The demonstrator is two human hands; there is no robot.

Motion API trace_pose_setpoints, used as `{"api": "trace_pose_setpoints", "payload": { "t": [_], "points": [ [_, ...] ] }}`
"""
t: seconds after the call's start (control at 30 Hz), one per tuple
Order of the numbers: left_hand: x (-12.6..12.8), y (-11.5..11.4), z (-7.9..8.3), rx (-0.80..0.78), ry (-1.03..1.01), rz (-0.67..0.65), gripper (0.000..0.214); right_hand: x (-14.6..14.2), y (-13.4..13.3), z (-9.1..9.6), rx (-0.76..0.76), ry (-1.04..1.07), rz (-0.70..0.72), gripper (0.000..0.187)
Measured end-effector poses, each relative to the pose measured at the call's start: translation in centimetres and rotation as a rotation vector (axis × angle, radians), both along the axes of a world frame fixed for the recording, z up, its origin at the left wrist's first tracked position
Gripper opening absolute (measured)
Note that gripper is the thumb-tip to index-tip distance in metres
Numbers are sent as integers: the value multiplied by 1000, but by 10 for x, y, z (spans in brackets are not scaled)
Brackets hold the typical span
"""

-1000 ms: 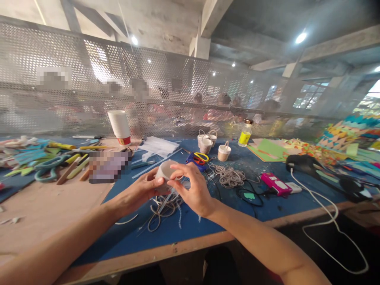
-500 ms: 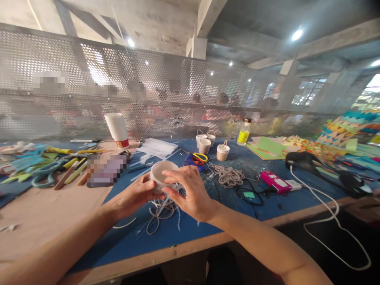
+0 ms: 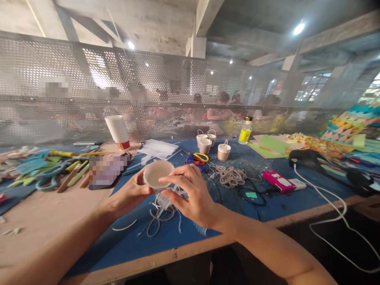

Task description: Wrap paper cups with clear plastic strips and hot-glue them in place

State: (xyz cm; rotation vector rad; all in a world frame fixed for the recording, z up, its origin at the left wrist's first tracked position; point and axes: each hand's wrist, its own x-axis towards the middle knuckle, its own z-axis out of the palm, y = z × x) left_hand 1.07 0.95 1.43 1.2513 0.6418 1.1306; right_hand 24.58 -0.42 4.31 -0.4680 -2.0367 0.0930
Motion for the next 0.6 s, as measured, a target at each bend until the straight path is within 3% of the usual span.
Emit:
{"api": "trace_pose_setpoints", "payload": {
  "t": [0.33, 0.6],
  "points": [
    [-4, -1, 6, 113, 96, 177, 80, -4, 3, -2, -186, 14, 60, 25],
    [-8, 1, 8, 210, 113, 158, 78, -5, 7, -4, -265, -32, 55, 19]
  ]
}}
